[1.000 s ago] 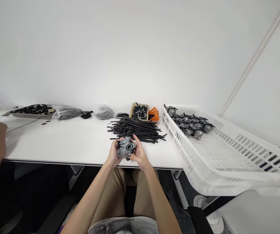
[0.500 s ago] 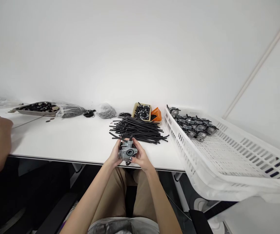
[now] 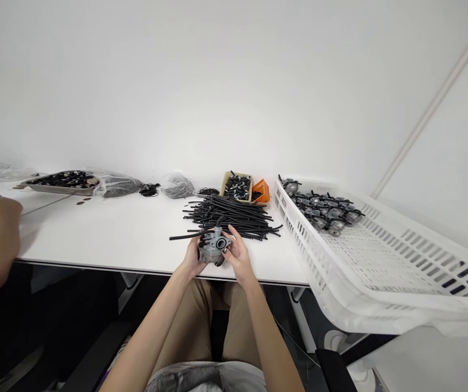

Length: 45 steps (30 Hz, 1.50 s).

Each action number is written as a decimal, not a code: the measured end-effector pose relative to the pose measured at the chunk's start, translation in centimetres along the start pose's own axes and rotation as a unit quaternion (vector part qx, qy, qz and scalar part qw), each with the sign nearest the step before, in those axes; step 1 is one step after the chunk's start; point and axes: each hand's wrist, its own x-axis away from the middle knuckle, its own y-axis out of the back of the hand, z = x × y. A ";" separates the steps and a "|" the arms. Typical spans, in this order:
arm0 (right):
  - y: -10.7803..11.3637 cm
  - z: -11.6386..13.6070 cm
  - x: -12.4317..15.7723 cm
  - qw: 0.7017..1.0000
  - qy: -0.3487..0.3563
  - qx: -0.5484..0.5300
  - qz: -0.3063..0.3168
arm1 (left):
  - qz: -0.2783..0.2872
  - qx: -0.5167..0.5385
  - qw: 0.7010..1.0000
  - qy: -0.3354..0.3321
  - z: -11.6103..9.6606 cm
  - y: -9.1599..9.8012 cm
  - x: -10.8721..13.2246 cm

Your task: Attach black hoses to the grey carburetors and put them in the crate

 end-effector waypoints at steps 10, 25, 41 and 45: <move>-0.1 -0.3 -0.9 0.992 0.000 0.025 -0.123 | 0.002 -0.067 0.997 -0.030 -0.3 -0.7 0.6; -0.6 -0.2 -0.5 0.987 -0.008 0.113 -0.112 | -0.162 -0.147 0.942 -0.254 0.6 -0.5 -0.2; -0.1 -1.5 -0.3 0.961 0.055 0.254 -0.096 | -0.173 -0.217 0.927 -0.252 1.0 -0.2 -0.5; 0.2 -2.0 -0.3 0.951 0.093 0.271 -0.117 | -0.157 -0.240 0.927 -0.241 1.0 -0.3 -0.4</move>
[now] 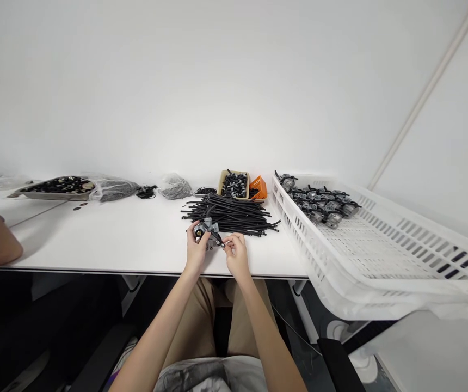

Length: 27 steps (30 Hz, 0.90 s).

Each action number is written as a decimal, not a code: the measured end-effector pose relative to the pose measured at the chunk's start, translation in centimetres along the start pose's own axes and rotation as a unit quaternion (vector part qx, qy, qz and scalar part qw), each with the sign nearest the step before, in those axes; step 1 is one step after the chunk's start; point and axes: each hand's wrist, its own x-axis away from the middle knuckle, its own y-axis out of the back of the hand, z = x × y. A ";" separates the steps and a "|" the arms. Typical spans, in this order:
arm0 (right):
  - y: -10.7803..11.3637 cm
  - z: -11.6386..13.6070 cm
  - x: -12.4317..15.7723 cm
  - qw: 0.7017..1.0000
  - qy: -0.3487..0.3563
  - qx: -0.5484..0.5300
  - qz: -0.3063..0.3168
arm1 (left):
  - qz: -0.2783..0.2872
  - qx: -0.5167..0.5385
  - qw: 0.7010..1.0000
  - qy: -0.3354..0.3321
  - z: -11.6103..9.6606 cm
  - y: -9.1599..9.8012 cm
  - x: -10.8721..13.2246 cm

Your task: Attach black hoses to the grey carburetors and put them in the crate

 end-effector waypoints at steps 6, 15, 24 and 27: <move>-0.2 0.0 -0.1 0.999 0.011 -0.033 0.009 | -0.001 0.004 1.000 -0.008 -0.2 0.0 0.0; -0.4 -0.4 -0.1 0.997 -0.056 -0.057 0.006 | 0.015 0.002 1.000 -0.006 -0.3 -0.1 0.0; -0.3 0.3 -0.1 0.997 -0.078 0.005 -0.019 | 0.016 0.018 1.000 -0.004 0.2 0.1 -0.4; -0.2 0.7 -0.4 0.991 -0.108 -0.079 -0.011 | 0.020 0.026 0.999 -0.008 0.2 0.1 -0.4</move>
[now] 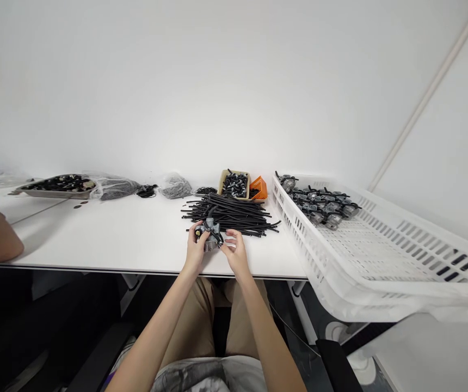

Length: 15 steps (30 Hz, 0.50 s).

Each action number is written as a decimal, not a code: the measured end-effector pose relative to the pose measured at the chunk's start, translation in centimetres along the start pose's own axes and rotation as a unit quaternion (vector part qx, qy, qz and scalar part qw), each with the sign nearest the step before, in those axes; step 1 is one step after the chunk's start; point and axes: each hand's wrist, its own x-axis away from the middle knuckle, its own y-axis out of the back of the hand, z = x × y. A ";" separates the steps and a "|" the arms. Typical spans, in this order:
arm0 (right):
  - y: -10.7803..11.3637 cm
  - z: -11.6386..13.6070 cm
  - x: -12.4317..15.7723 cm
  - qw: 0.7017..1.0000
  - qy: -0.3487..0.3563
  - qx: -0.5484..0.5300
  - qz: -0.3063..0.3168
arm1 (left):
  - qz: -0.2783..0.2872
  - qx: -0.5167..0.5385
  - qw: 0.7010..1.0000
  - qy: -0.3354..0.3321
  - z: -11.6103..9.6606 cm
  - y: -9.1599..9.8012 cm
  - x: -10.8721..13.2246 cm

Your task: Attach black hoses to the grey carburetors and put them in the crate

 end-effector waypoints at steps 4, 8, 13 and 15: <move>-0.2 0.4 -0.2 0.994 -0.050 -0.081 0.045 | 0.021 -0.005 1.000 -0.003 -0.1 0.0 0.1; -0.3 0.6 -0.3 0.987 -0.081 -0.121 0.067 | 0.044 -0.010 0.999 -0.001 -0.3 0.0 0.2; 0.1 0.8 -0.4 0.985 -0.097 -0.137 0.048 | 0.065 -0.025 0.998 0.009 -0.5 0.0 0.4; 0.2 0.9 -0.4 0.985 -0.094 -0.138 0.047 | 0.071 -0.019 0.997 0.009 -0.6 0.0 0.4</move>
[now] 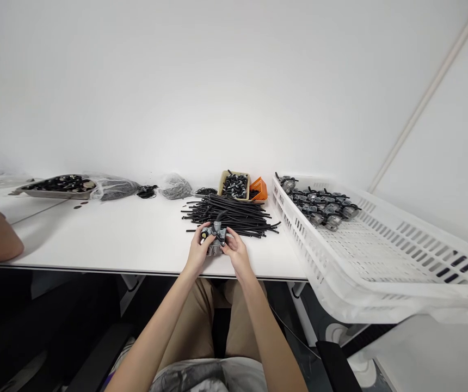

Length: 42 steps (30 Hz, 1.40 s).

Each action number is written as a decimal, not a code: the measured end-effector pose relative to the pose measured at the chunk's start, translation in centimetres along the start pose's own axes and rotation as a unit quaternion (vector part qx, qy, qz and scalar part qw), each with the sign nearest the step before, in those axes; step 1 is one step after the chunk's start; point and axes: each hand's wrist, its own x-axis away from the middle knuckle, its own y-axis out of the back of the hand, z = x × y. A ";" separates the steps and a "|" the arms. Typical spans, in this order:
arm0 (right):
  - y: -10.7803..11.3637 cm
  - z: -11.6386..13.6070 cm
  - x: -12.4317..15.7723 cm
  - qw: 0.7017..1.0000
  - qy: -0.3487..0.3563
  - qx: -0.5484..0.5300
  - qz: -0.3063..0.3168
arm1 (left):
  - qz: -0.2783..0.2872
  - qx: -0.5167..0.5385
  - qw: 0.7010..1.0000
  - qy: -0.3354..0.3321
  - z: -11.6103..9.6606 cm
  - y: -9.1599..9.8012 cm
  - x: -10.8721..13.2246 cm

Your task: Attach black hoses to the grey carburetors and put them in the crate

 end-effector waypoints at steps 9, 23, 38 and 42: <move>-0.2 0.3 0.3 0.999 0.024 0.021 -0.016 | 0.009 0.056 0.998 0.026 0.4 0.3 -0.3; 0.0 0.5 0.5 0.997 0.062 0.011 -0.036 | 0.086 0.286 0.913 0.279 -1.5 1.0 -0.2; -2.0 5.3 -2.6 0.992 0.038 0.093 0.074 | 0.195 0.311 0.863 0.346 -2.5 1.6 0.0; -1.9 5.5 -2.5 0.991 0.032 0.101 0.086 | 0.194 0.295 0.868 0.350 -2.4 1.5 0.1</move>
